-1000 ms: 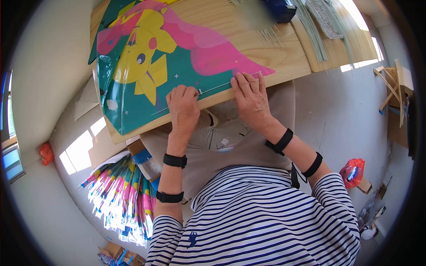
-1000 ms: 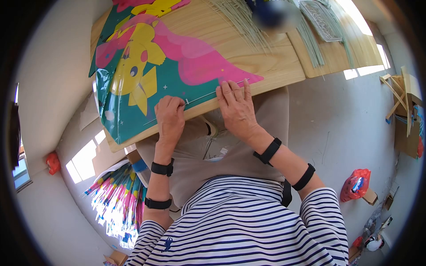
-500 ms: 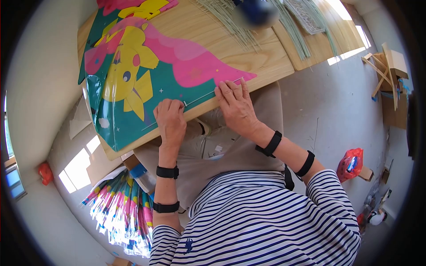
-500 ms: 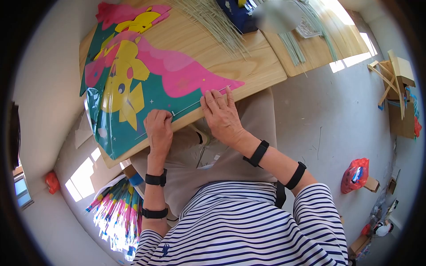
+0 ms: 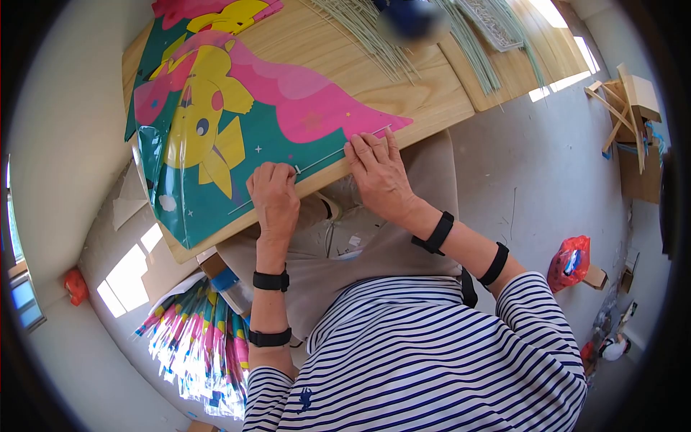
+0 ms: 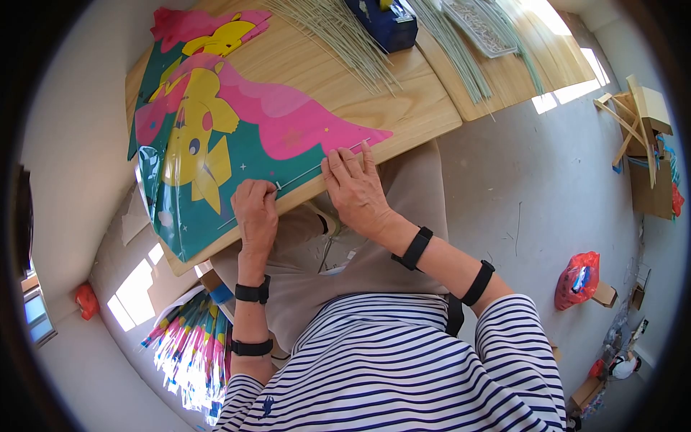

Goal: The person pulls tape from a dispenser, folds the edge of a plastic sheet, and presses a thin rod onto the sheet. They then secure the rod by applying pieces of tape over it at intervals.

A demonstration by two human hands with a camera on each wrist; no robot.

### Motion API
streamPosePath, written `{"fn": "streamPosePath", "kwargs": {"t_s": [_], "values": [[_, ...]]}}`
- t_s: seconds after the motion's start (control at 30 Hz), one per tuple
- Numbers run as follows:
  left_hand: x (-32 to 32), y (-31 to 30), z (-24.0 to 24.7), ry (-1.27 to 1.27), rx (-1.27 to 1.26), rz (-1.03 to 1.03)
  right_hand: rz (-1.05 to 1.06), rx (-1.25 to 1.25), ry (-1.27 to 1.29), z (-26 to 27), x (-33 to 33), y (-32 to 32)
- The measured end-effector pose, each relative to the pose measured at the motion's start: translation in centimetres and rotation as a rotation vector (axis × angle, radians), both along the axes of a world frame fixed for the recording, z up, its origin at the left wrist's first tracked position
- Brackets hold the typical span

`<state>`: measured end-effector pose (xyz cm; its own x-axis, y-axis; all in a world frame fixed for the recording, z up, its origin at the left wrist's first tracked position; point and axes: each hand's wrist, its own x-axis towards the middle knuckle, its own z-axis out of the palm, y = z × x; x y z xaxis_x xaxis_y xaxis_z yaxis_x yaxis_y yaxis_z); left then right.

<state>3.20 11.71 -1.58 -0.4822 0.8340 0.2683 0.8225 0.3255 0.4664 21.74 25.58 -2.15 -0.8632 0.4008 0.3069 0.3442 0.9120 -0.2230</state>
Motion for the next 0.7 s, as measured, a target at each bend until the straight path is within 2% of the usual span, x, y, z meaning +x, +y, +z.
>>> {"fn": "streamPosePath", "kwargs": {"t_s": [0.33,0.43,0.47,0.57,0.7], "values": [[0.1,-0.4,1.3,-0.017,-0.024,0.006,-0.021,-0.053,0.038,2.1,0.4,1.4],[-0.1,-0.9,2.5,-0.015,-0.014,0.004,-0.095,-0.107,0.101,3.2,0.3,4.4],[-0.2,-0.9,2.9,-0.017,-0.011,0.001,-0.129,-0.037,0.147,2.6,0.0,6.0],[-0.3,-0.7,3.7,-0.028,-0.003,-0.008,-0.235,-0.164,0.078,2.5,-1.8,10.1],[-0.4,0.2,4.0,-0.036,0.027,-0.04,-0.355,-0.084,-0.074,1.6,-7.3,15.0]]}}
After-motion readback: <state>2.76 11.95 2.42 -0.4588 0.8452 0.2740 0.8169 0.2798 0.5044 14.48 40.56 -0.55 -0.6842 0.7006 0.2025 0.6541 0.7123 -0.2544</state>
